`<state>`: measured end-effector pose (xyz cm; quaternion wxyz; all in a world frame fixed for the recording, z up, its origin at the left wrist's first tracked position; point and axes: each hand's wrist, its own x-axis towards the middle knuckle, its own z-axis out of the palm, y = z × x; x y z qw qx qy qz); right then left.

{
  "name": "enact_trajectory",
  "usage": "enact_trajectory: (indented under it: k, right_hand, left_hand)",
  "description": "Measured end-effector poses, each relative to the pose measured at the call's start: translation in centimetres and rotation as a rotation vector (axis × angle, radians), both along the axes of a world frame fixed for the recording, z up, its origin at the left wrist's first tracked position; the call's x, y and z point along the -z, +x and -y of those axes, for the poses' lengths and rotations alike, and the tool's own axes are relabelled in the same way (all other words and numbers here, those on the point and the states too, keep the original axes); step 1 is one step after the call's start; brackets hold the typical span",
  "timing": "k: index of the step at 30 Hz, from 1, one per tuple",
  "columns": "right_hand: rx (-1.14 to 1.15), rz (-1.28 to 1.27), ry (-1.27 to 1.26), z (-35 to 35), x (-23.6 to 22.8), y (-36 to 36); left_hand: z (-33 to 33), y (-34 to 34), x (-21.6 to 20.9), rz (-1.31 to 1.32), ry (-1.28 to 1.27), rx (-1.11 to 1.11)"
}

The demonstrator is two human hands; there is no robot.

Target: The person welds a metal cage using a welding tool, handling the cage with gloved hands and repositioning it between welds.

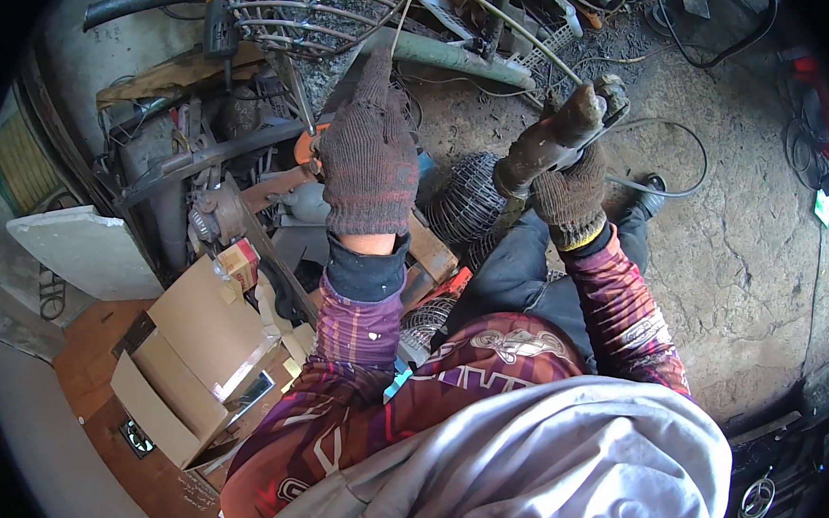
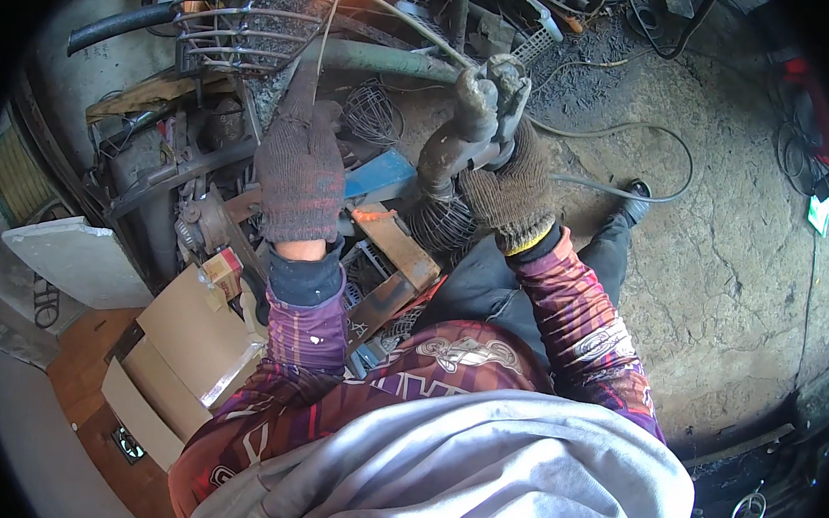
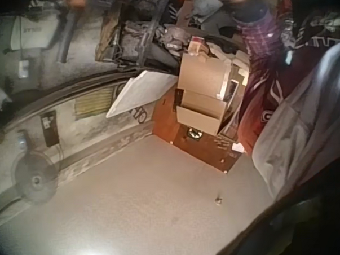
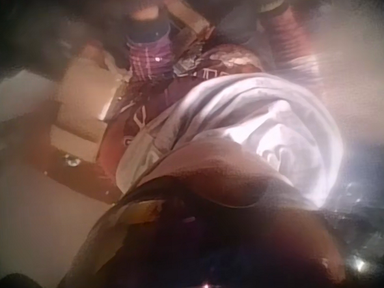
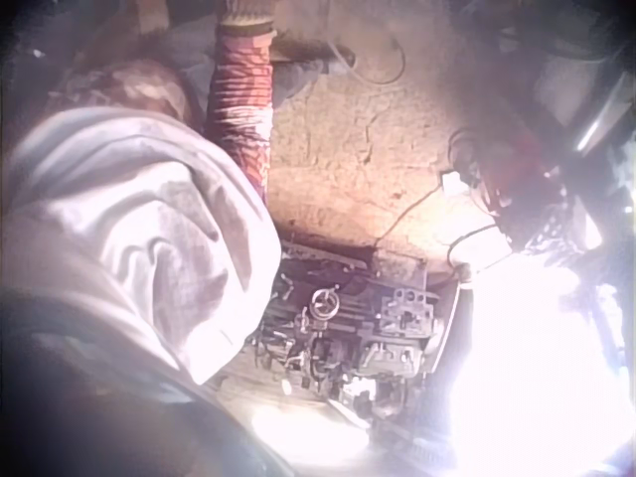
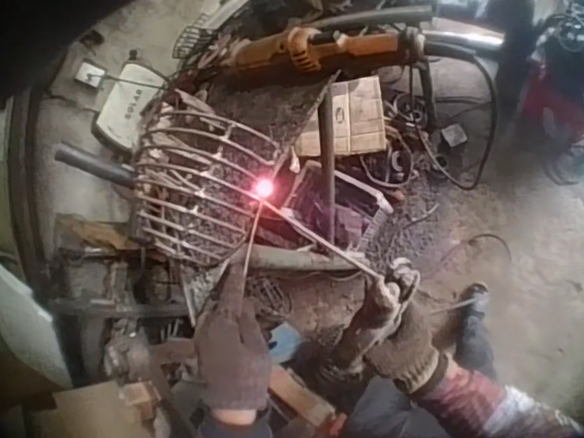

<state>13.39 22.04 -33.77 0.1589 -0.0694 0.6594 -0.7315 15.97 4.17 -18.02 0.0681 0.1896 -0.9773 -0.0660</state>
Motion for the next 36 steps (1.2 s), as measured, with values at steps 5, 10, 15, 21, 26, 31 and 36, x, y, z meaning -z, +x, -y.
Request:
enact_trajectory:
  k: [5,10,15,21,26,31,36]
  right_hand:
    - [-0.003,-0.024,-0.006,0.2,-0.4,-0.4]
    - [-0.021,0.005,-0.063,0.3,-0.2,-0.4]
    - [0.003,0.007,-0.058,0.4,-0.2,-0.3]
    - [-0.03,0.009,0.005,0.3,-0.1,-0.4]
    - [-0.015,-0.083,0.001,0.4,0.4,-0.3]
    - [-0.046,0.038,-0.083,0.5,1.4,0.1]
    - [-0.024,0.134,-0.204,0.6,1.2,0.1]
  left_hand:
    - [-0.4,-0.1,-0.6,0.089,0.026,-0.078]
    - [-0.3,0.1,-0.2,0.06,-0.007,-0.084]
    - [0.0,0.2,0.1,0.017,0.01,-0.042]
    - [0.3,0.4,0.0,0.089,-0.092,-0.028]
    - [-0.3,0.1,-0.4,0.071,0.037,-0.085]
    - [-0.2,0.2,-0.3,0.022,0.086,-0.086]
    - [0.4,0.5,-0.4,0.084,-0.066,-0.022]
